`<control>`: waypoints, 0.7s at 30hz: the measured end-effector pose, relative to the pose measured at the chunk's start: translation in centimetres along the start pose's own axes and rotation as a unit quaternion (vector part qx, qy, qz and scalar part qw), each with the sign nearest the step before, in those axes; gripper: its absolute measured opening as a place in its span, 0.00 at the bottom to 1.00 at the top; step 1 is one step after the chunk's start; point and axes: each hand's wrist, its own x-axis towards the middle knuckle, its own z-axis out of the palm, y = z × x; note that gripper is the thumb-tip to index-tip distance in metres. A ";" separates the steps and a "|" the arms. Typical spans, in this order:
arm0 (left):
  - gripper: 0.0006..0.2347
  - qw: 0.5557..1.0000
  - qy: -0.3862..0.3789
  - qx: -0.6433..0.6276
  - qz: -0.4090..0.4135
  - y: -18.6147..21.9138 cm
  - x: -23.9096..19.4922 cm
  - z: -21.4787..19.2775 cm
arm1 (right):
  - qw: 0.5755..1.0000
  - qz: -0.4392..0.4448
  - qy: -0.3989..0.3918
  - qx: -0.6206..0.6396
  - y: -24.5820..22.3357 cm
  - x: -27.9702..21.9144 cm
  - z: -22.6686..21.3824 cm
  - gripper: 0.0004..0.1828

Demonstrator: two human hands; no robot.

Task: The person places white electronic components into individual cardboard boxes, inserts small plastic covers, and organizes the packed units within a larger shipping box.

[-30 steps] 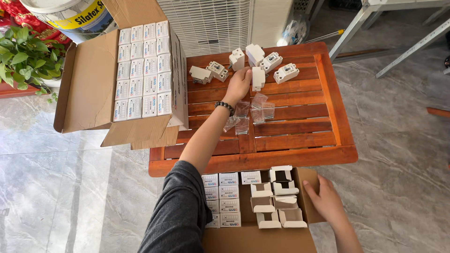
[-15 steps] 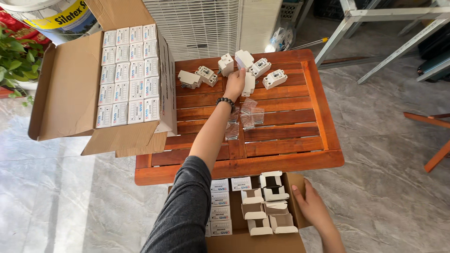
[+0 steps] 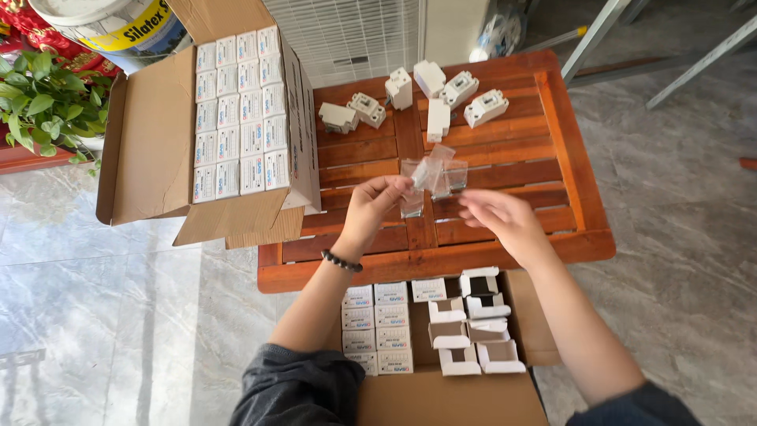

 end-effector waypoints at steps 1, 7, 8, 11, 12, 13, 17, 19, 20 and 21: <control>0.10 1.000 -0.001 0.003 -0.007 -0.6 -0.9 -0.3 | 1.000 0.006 0.002 0.004 1.2 1.1 1.0 0.24; 0.07 0.999 -0.022 0.037 0.008 -5.3 -4.0 -1.0 | 0.966 0.080 -0.016 0.244 7.1 4.2 4.0 0.14; 0.10 0.996 -0.047 -0.066 -0.025 -5.7 -4.5 -0.6 | 0.970 0.070 -0.047 0.226 7.5 3.9 4.0 0.11; 0.19 0.962 -0.127 -0.221 -0.103 -7.0 -5.1 -0.5 | 0.977 0.056 -0.106 0.178 6.8 2.3 4.1 0.09; 0.24 0.934 -0.181 -0.272 -0.146 -7.6 -5.2 -0.5 | 0.979 0.052 -0.135 0.146 6.2 1.4 3.9 0.09; 0.24 0.933 -0.181 -0.274 -0.147 -8.2 -5.2 -0.6 | 0.979 0.054 -0.133 0.144 5.5 0.9 3.7 0.09; 0.22 0.942 -0.216 -0.227 -0.124 -9.5 -5.4 -1.1 | 0.977 0.032 -0.207 0.050 3.5 0.0 2.8 0.08; 0.22 0.949 -0.231 -0.188 -0.107 -9.7 -5.5 -1.6 | 0.975 0.034 -0.218 0.013 3.2 0.0 2.7 0.08; 0.18 0.958 -0.223 -0.150 -0.097 -9.8 -5.5 -1.8 | 0.980 0.040 -0.194 -0.005 3.2 0.1 2.8 0.08; 0.15 0.967 -0.214 -0.111 -0.087 -10.0 -5.5 -2.0 | 0.984 0.045 -0.169 -0.023 3.1 0.1 2.9 0.09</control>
